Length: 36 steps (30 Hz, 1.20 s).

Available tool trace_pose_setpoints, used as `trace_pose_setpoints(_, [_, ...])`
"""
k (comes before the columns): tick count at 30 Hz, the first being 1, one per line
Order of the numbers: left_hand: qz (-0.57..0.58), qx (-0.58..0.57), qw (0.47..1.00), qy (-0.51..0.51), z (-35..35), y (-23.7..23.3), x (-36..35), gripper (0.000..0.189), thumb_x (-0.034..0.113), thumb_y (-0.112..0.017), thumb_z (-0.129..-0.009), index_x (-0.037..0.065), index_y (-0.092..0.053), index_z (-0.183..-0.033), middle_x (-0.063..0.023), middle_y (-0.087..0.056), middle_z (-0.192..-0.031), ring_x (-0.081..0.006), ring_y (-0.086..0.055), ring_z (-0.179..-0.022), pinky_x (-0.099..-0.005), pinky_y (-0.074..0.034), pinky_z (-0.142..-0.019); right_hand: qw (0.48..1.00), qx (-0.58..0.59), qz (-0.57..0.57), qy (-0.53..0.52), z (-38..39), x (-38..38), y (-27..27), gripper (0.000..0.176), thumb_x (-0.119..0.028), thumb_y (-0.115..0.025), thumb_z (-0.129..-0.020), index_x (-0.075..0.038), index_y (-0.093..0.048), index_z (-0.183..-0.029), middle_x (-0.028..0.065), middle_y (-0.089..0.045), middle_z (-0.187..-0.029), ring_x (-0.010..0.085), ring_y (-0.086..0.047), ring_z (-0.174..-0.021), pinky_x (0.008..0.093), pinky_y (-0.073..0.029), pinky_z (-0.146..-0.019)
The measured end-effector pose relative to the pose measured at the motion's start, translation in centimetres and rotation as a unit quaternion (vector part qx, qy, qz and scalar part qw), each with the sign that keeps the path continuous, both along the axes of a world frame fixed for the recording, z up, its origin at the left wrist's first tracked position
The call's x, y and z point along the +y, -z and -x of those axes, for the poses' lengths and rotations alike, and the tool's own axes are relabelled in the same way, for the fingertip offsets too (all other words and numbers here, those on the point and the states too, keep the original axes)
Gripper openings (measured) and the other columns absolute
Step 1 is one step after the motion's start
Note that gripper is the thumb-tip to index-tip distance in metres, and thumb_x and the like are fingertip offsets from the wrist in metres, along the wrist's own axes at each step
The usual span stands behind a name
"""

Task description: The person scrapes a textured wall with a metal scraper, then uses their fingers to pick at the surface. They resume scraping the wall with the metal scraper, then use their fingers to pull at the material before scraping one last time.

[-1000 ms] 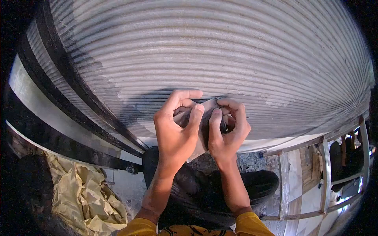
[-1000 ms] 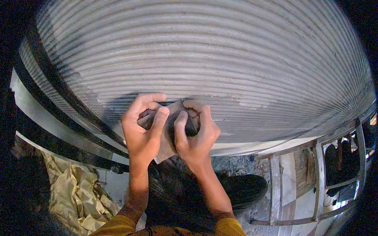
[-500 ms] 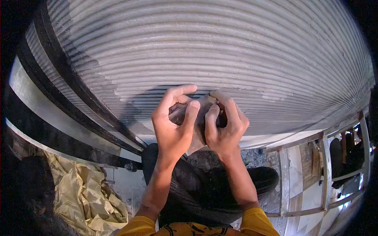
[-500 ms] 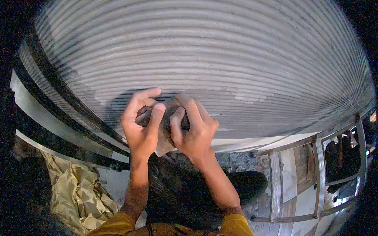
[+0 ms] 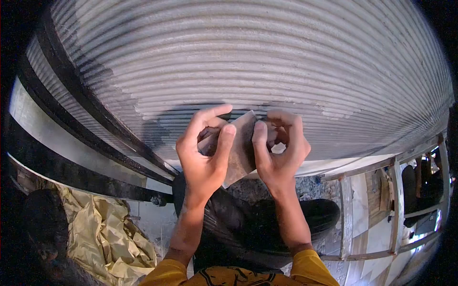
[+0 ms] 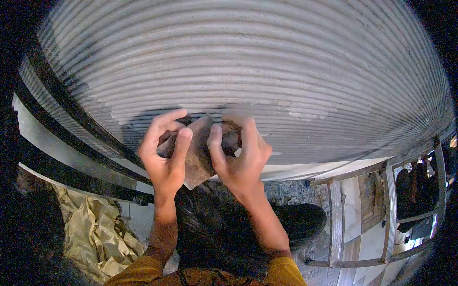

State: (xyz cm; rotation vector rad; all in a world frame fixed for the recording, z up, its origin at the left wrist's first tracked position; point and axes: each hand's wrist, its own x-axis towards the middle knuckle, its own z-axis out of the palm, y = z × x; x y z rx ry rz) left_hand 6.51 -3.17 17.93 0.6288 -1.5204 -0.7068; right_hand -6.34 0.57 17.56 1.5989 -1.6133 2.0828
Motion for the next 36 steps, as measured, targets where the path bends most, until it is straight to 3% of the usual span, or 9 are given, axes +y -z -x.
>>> trace_pose_setpoints(6, [-0.028, 0.013, 0.999, 0.021, 0.8, -0.1, -0.5, 0.023, 0.003, -0.065, -0.09, -0.002, -0.064, -0.113, -0.0018, -0.063, -0.079, -0.0054, -0.055, -0.074, -0.0212, -0.046, -0.068, 0.999, 0.042, 0.004, 0.025, 0.1, -0.9, 0.3, 0.016, -0.001, -0.069, -0.082, -0.001, -0.063, -0.097, 0.0124, -0.066, -0.077, 0.0226, -0.065, -0.063, 0.0316, -0.05, -0.057])
trace_pose_setpoints(8, [-0.005, 0.01, 1.0, 0.019, 0.9, 0.1, -0.7, 0.024, 0.004, -0.065, -0.09, -0.002, -0.064, -0.114, -0.0018, -0.063, -0.079, -0.0058, -0.054, -0.074, -0.0214, -0.046, -0.068, 0.997, 0.068, 0.018, 0.035, 0.1, -1.1, 0.4, 0.013, 0.002, -0.064, -0.085, 0.001, -0.064, -0.099, 0.0063, -0.064, -0.075, 0.0054, -0.05, -0.055, 0.0214, -0.038, -0.049])
trace_pose_setpoints(9, [-0.005, 0.009, 1.0, 0.019, 0.9, 0.1, -0.7, 0.024, 0.004, -0.065, -0.09, -0.002, -0.064, -0.114, -0.0018, -0.063, -0.079, -0.0058, -0.054, -0.074, -0.0214, -0.046, -0.068, 0.997, 0.068, 0.018, 0.035, 0.1, -1.2, 0.4, 0.013, 0.002, -0.064, -0.085, 0.001, -0.064, -0.099, 0.0063, -0.064, -0.075, 0.0054, -0.05, -0.055, 0.0214, -0.038, -0.049])
trace_pose_setpoints(12, [-0.003, 0.012, 1.0, 0.015, 1.1, 0.0, -0.7, 0.024, 0.004, -0.065, -0.09, -0.002, -0.064, -0.114, -0.0021, -0.063, -0.08, -0.0061, -0.055, -0.075, -0.0215, -0.046, -0.068, 0.992, 0.107, 0.042, 0.044, 0.1, -1.3, 0.0, 0.015, 0.005, -0.062, -0.084, 0.0, -0.065, -0.097, 0.0062, -0.062, -0.073, 0.007, -0.048, -0.053, 0.0219, -0.037, -0.048])
trace_pose_setpoints(14, [0.01, 0.01, 1.0, 0.013, 1.1, -0.1, -0.7, 0.024, 0.004, -0.065, -0.09, -0.002, -0.064, -0.114, -0.0024, -0.063, -0.08, -0.0062, -0.055, -0.076, -0.0215, -0.046, -0.068, 0.993, 0.108, 0.016, 0.043, 0.1, -1.2, 0.0, 0.02, 0.003, -0.064, -0.079, -0.004, -0.066, -0.098, 0.0131, -0.064, -0.08, 0.0267, -0.064, -0.063, 0.0342, -0.051, -0.056])
trace_pose_setpoints(25, [0.082, -0.031, 0.996, 0.023, 0.6, -0.6, 0.9, 0.022, 0.004, -0.066, -0.088, -0.002, -0.066, -0.11, -0.0061, -0.067, -0.08, -0.0084, -0.061, -0.072, -0.0232, -0.048, -0.068, 0.985, 0.104, 0.128, 0.055, 0.8, 0.2, 1.4, 0.02, 0.007, -0.063, -0.076, 0.002, -0.064, -0.096, 0.0128, -0.061, -0.074, 0.0217, -0.06, -0.057, 0.0304, -0.047, -0.051])
trace_pose_setpoints(29, [0.008, -0.024, 0.998, -0.062, -1.4, 1.5, 1.5, 0.027, 0.017, -0.073, -0.086, 0.002, -0.068, -0.107, 0.0, -0.061, -0.085, -0.0085, -0.054, -0.075, -0.0224, -0.043, -0.071, 0.997, -0.023, 0.065, 0.036, 0.9, 1.2, 0.7, 0.014, 0.005, -0.068, -0.079, 0.0, -0.063, -0.091, 0.0112, -0.06, -0.073, 0.0179, -0.059, -0.056, 0.0264, -0.047, -0.052])
trace_pose_setpoints(31, [-0.036, 0.002, 0.996, -0.076, -2.9, 3.0, 1.4, 0.023, 0.011, -0.071, -0.087, 0.001, -0.067, -0.107, -0.0018, -0.065, -0.087, -0.0083, -0.057, -0.075, -0.0233, -0.045, -0.069, 0.992, 0.105, 0.044, 0.055, 1.3, 0.4, -0.3, 0.016, 0.0, -0.074, -0.077, -0.002, -0.063, -0.087, 0.0091, -0.061, -0.074, 0.0174, -0.059, -0.056, 0.0256, -0.048, -0.052])
trace_pose_setpoints(36, [-0.104, -0.04, 0.991, -0.074, -6.3, 11.3, 1.8, 0.025, 0.017, -0.071, -0.088, 0.0, -0.066, -0.106, -0.0028, -0.064, -0.095, -0.0113, -0.056, -0.088, -0.0257, -0.044, -0.08, 0.981, 0.177, 0.032, 0.078, 1.7, -1.1, -1.8, 0.017, -0.005, -0.08, -0.074, -0.006, -0.064, -0.08, 0.0054, -0.064, -0.072, 0.0152, -0.062, -0.055, 0.0275, -0.048, -0.048])
